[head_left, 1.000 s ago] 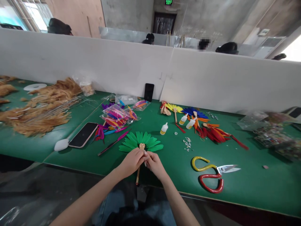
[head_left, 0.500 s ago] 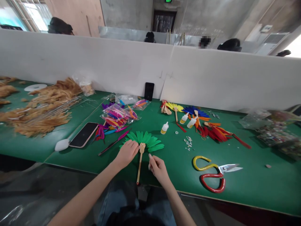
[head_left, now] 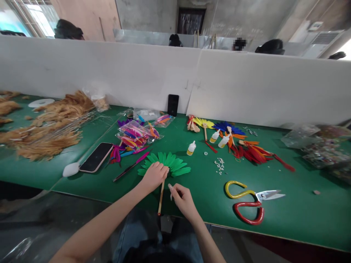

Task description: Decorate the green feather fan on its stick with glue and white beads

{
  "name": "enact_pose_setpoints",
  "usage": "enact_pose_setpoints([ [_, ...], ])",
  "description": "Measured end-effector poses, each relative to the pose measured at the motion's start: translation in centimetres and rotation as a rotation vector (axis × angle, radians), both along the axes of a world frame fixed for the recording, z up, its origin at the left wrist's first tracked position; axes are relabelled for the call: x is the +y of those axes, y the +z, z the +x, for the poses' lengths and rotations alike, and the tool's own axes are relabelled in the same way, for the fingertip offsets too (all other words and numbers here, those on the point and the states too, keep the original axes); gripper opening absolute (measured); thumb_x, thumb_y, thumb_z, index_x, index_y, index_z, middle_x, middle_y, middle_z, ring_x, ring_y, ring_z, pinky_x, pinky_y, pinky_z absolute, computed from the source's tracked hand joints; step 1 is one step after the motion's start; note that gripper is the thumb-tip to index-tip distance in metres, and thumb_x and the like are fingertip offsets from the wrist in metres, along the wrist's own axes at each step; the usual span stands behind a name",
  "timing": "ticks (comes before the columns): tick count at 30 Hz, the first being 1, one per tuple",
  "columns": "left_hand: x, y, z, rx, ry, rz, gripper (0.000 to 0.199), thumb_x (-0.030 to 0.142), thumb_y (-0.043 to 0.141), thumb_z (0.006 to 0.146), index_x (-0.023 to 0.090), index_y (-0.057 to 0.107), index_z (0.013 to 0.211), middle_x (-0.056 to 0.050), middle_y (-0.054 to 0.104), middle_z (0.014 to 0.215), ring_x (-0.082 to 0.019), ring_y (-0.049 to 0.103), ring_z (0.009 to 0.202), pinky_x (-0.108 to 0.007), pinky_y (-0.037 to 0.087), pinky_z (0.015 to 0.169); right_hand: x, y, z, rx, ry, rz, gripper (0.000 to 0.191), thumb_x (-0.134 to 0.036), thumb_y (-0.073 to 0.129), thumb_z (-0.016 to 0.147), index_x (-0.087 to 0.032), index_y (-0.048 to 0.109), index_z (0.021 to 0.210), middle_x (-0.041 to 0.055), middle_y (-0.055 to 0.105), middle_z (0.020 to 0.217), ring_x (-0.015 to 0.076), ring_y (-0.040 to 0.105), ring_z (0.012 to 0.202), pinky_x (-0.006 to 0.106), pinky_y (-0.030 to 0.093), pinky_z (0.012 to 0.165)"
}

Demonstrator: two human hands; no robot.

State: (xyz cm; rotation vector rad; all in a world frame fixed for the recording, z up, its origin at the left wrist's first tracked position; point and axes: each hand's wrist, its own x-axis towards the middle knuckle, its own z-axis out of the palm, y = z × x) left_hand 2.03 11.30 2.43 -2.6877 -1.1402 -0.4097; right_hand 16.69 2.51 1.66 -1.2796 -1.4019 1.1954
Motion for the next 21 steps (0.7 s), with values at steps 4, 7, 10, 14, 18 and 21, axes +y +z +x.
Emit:
enact_pose_setpoints([
  [4,0.0,0.2,0.2,-0.003,0.039,-0.009,0.026,0.023,0.038,0.092,0.016,0.056,0.073,-0.005,0.051,0.068,-0.02,0.046,0.072,-0.033,0.033,0.064,0.0,0.0,0.0,0.008,-0.002,-0.009,0.043,-0.045,0.046,0.087,-0.018,0.042,0.054,-0.0058,0.034,0.048,0.0076,0.033,0.046,0.021,0.026,0.046],
  [7,0.1,0.4,0.1,-0.018,0.034,-0.056,0.024,0.023,0.039,0.091,0.016,0.056,0.075,-0.004,0.052,0.069,-0.02,0.047,0.073,-0.032,0.034,0.066,0.1,0.0,0.0,0.015,-0.005,-0.014,0.042,-0.044,0.046,0.086,-0.018,0.042,0.054,-0.0059,0.034,0.048,0.0075,0.033,0.046,0.021,0.026,0.046],
  [10,0.2,0.6,0.0,-0.048,0.033,-0.126,0.025,0.024,0.039,0.091,0.017,0.056,0.075,-0.004,0.053,0.07,-0.019,0.047,0.074,-0.032,0.035,0.068,0.1,0.1,0.1,0.01,-0.006,-0.011,0.042,-0.044,0.046,0.086,-0.018,0.042,0.054,-0.0057,0.035,0.048,0.0077,0.034,0.047,0.021,0.026,0.046],
  [14,0.2,0.6,-0.2,-0.077,0.039,-0.204,0.027,0.027,0.039,0.091,0.017,0.052,0.07,-0.003,0.052,0.07,-0.018,0.046,0.071,-0.031,0.036,0.067,0.1,0.1,0.1,0.008,0.0,-0.016,0.042,-0.044,0.046,0.086,-0.018,0.043,0.054,-0.0058,0.035,0.048,0.0077,0.034,0.046,0.021,0.026,0.046],
  [18,0.3,0.8,-0.4,-0.127,0.024,-0.247,0.027,0.028,0.039,0.091,0.018,0.048,0.068,-0.002,0.05,0.067,-0.018,0.045,0.068,-0.031,0.037,0.067,0.1,0.0,0.1,0.008,-0.007,-0.021,0.042,-0.045,0.046,0.086,-0.018,0.043,0.054,-0.0059,0.035,0.048,0.0077,0.034,0.046,0.021,0.027,0.046],
  [21,0.5,1.6,-0.9,-0.22,0.051,-0.277,0.029,0.028,0.036,0.093,0.018,0.046,0.068,-0.001,0.048,0.067,-0.017,0.045,0.068,-0.031,0.038,0.066,0.1,-0.2,0.1,0.005,-0.017,-0.019,0.042,-0.045,0.047,0.086,-0.018,0.043,0.054,-0.0058,0.035,0.048,0.0079,0.034,0.046,0.021,0.026,0.046],
])
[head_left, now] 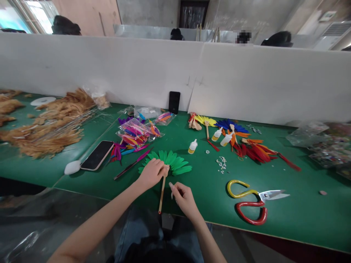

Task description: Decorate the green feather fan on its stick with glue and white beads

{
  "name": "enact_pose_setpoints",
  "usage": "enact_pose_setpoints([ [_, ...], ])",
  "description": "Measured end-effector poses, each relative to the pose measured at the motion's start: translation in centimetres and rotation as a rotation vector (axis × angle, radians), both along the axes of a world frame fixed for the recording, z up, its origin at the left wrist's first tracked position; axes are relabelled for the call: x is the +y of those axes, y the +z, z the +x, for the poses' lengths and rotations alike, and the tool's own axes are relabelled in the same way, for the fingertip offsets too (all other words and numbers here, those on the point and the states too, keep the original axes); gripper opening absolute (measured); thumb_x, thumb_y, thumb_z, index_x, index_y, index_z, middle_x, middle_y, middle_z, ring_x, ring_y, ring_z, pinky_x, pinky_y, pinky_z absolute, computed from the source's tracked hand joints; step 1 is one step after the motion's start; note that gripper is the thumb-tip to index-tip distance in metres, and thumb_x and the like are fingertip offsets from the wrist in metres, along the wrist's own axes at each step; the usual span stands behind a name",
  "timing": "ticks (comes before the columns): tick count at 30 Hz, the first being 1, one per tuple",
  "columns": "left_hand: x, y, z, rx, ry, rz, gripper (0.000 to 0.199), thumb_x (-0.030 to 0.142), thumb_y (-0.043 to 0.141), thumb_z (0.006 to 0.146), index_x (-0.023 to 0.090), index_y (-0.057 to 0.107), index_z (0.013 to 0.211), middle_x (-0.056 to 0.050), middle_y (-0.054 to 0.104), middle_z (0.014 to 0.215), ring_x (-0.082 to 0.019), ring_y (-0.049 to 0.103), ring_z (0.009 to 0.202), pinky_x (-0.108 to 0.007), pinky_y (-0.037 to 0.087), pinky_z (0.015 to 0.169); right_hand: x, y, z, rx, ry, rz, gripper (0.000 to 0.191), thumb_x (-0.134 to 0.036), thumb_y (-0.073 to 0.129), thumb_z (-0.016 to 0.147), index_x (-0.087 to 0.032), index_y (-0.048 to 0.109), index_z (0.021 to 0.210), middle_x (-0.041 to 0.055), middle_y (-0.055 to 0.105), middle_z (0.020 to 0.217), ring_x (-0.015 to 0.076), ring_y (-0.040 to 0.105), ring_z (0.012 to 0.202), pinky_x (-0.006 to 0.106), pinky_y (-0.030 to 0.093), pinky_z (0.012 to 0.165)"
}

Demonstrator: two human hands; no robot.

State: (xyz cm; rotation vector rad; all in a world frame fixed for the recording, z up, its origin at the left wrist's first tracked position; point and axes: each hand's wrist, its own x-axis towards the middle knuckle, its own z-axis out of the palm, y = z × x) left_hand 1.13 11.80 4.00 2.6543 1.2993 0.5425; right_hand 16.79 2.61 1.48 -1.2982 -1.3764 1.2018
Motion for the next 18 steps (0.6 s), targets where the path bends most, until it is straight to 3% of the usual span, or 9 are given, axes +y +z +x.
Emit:
enact_pose_setpoints([
  [4,-0.4,1.0,-1.2,-0.199,0.117,-0.021,0.022,0.027,0.034,0.094,0.017,0.051,0.082,-0.003,0.052,0.079,-0.017,0.047,0.076,-0.03,0.04,0.071,-0.1,-0.1,0.0,0.008,-0.002,-0.003,0.042,-0.045,0.047,0.086,-0.018,0.043,0.053,-0.0058,0.036,0.047,0.0079,0.034,0.045,0.021,0.027,0.046],
  [10,-3.3,0.0,-2.5,-0.135,0.036,-0.024,0.029,0.024,0.037,0.092,0.022,0.053,0.117,-0.005,0.051,0.09,-0.019,0.047,0.084,-0.033,0.041,0.077,-0.3,0.2,-0.1,0.002,0.012,-0.004,0.036,-0.043,0.05,0.084,-0.018,0.045,0.059,-0.0062,0.036,0.05,0.0075,0.033,0.046,0.02,0.026,0.045],
  [18,-4.4,-1.3,-2.1,-0.151,0.081,-0.031,0.033,0.024,0.033,0.093,0.022,0.054,0.12,-0.006,0.051,0.089,-0.019,0.047,0.082,-0.032,0.043,0.076,-0.5,0.5,-0.1,-0.019,0.038,-0.006,0.033,-0.04,0.051,0.084,-0.019,0.045,0.06,-0.0063,0.037,0.05,0.0074,0.034,0.047,0.02,0.027,0.045],
])
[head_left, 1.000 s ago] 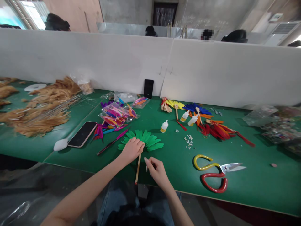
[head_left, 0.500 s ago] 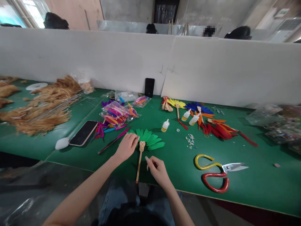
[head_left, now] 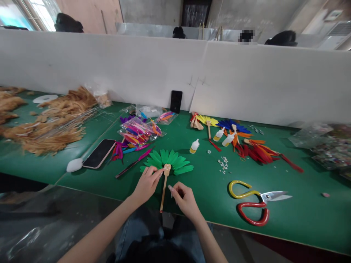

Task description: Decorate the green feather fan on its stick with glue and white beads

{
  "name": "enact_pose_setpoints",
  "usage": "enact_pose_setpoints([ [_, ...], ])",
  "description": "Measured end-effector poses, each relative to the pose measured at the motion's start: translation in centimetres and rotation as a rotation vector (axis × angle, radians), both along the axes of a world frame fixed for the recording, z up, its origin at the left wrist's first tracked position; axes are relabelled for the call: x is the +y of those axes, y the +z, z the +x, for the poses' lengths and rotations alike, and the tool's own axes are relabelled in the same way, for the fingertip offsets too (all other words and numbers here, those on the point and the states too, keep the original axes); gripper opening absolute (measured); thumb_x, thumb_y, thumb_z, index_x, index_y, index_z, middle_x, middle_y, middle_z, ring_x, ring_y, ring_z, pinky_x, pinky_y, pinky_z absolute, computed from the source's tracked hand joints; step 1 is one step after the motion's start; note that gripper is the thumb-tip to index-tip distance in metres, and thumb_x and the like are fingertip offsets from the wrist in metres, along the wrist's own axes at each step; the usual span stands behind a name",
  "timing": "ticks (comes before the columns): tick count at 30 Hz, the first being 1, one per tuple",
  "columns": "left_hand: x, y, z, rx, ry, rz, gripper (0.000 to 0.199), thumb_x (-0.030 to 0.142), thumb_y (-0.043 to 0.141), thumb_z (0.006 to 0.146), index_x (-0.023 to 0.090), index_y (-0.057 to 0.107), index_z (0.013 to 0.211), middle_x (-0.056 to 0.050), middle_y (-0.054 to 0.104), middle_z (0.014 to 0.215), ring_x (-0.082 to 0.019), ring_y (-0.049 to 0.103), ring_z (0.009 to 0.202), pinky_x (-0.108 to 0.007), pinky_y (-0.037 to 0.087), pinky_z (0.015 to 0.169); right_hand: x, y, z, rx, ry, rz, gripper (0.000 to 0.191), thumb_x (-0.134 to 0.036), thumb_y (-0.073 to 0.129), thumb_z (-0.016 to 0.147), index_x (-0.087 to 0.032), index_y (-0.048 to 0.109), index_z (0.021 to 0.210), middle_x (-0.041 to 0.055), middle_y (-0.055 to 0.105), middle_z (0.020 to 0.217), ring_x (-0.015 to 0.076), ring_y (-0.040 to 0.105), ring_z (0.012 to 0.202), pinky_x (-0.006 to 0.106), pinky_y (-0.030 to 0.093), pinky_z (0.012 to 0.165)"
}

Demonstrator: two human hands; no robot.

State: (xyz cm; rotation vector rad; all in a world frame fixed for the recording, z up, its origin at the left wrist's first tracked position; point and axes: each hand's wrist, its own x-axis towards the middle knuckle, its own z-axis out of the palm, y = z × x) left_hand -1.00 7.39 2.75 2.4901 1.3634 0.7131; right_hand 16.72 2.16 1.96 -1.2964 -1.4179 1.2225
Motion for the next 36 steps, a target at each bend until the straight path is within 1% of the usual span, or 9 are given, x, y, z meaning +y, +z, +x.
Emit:
enact_pose_setpoints([
  [4,0.21,-0.09,0.18,-0.019,-0.013,-0.01,0.034,0.024,0.032,0.094,0.021,0.055,0.118,-0.007,0.052,0.089,-0.019,0.046,0.082,-0.033,0.043,0.076,0.02,0.07,-0.01,0.002,0.0,-0.002,0.034,-0.041,0.051,0.084,-0.019,0.045,0.06,-0.0062,0.037,0.049,0.0075,0.034,0.046,0.02,0.027,0.045],
  [9,0.26,-0.29,0.09,-0.025,-0.02,-0.023,0.033,0.023,0.031,0.094,0.021,0.055,0.117,-0.006,0.051,0.089,-0.019,0.046,0.082,-0.032,0.043,0.076,0.05,-0.01,-0.01,-0.006,0.001,-0.005,0.035,-0.044,0.05,0.084,-0.019,0.045,0.059,-0.0061,0.037,0.048,0.0078,0.035,0.045,0.02,0.028,0.044],
  [20,0.25,-0.44,0.03,-0.022,-0.034,-0.036,0.031,0.021,0.033,0.094,0.019,0.056,0.115,-0.006,0.051,0.089,-0.017,0.046,0.082,-0.03,0.042,0.077,0.04,-0.01,-0.02,-0.011,0.008,-0.003,0.036,-0.044,0.05,0.084,-0.019,0.045,0.059,-0.0063,0.037,0.05,0.0077,0.035,0.046,0.021,0.028,0.045],
  [26,0.1,-0.12,0.0,-0.055,-0.015,-0.024,0.032,0.022,0.033,0.094,0.021,0.054,0.118,-0.006,0.052,0.089,-0.019,0.047,0.083,-0.032,0.044,0.075,0.04,-0.1,-0.02,-0.016,0.0,-0.004,0.035,-0.044,0.05,0.084,-0.019,0.045,0.059,-0.0063,0.038,0.048,0.0078,0.036,0.044,0.021,0.028,0.044],
  [36,-0.04,-0.2,-0.13,-0.057,-0.043,-0.054,0.032,0.022,0.034,0.094,0.022,0.054,0.118,-0.006,0.052,0.089,-0.018,0.047,0.083,-0.032,0.043,0.076,0.04,0.08,-0.02,-0.025,0.005,-0.012,0.036,-0.045,0.049,0.084,-0.019,0.045,0.06,-0.0062,0.038,0.049,0.0078,0.035,0.045,0.021,0.028,0.044],
])
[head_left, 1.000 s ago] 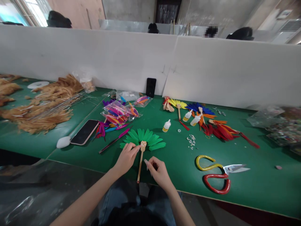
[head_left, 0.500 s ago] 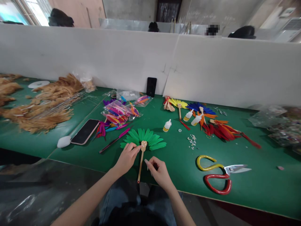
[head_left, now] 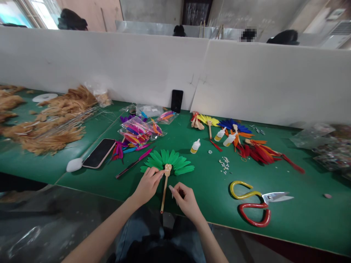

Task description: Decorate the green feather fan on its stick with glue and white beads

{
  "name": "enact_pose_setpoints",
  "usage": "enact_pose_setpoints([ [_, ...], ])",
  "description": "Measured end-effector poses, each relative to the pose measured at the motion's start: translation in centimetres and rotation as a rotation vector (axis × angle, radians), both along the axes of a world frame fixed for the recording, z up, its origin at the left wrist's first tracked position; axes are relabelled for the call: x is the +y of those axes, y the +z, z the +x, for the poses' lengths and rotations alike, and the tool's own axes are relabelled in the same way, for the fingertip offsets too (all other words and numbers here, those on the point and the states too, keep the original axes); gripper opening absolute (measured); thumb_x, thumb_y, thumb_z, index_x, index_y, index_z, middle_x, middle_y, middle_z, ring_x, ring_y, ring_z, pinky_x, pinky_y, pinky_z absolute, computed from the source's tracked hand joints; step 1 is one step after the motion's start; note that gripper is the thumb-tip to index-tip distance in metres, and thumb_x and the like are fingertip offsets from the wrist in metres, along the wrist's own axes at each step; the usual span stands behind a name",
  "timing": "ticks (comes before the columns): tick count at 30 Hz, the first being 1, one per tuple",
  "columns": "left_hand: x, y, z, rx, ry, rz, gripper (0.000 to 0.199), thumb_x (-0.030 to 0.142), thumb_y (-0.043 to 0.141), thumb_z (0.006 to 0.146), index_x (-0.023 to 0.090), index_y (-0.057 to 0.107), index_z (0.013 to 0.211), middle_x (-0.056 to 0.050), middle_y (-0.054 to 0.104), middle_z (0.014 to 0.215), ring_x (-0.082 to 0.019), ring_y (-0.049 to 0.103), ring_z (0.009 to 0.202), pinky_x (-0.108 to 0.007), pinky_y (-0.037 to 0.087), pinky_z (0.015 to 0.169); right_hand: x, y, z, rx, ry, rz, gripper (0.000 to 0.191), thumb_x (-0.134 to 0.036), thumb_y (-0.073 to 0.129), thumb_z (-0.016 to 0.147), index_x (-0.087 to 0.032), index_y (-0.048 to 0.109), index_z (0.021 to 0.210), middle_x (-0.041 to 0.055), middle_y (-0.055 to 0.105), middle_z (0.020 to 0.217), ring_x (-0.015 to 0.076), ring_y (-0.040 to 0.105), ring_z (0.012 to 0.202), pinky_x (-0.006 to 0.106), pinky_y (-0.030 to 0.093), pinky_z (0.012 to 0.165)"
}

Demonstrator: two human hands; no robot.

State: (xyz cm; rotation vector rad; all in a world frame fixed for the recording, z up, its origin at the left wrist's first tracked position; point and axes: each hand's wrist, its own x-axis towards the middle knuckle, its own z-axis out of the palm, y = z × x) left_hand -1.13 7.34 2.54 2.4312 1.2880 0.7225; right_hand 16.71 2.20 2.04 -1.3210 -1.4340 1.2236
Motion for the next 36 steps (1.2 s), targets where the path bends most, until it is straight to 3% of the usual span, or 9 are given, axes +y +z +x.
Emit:
enact_pose_setpoints([
  [36,0.07,-0.26,0.13,0.081,-0.007,0.072,0.032,0.017,0.033,0.093,0.018,0.054,0.116,-0.006,0.052,0.088,-0.018,0.045,0.08,-0.03,0.042,0.074,0.01,-0.24,-0.01,-0.013,0.003,0.01,0.035,-0.042,0.05,0.085,-0.019,0.046,0.06,-0.0065,0.037,0.049,0.0074,0.035,0.045,0.02,0.028,0.045],
])
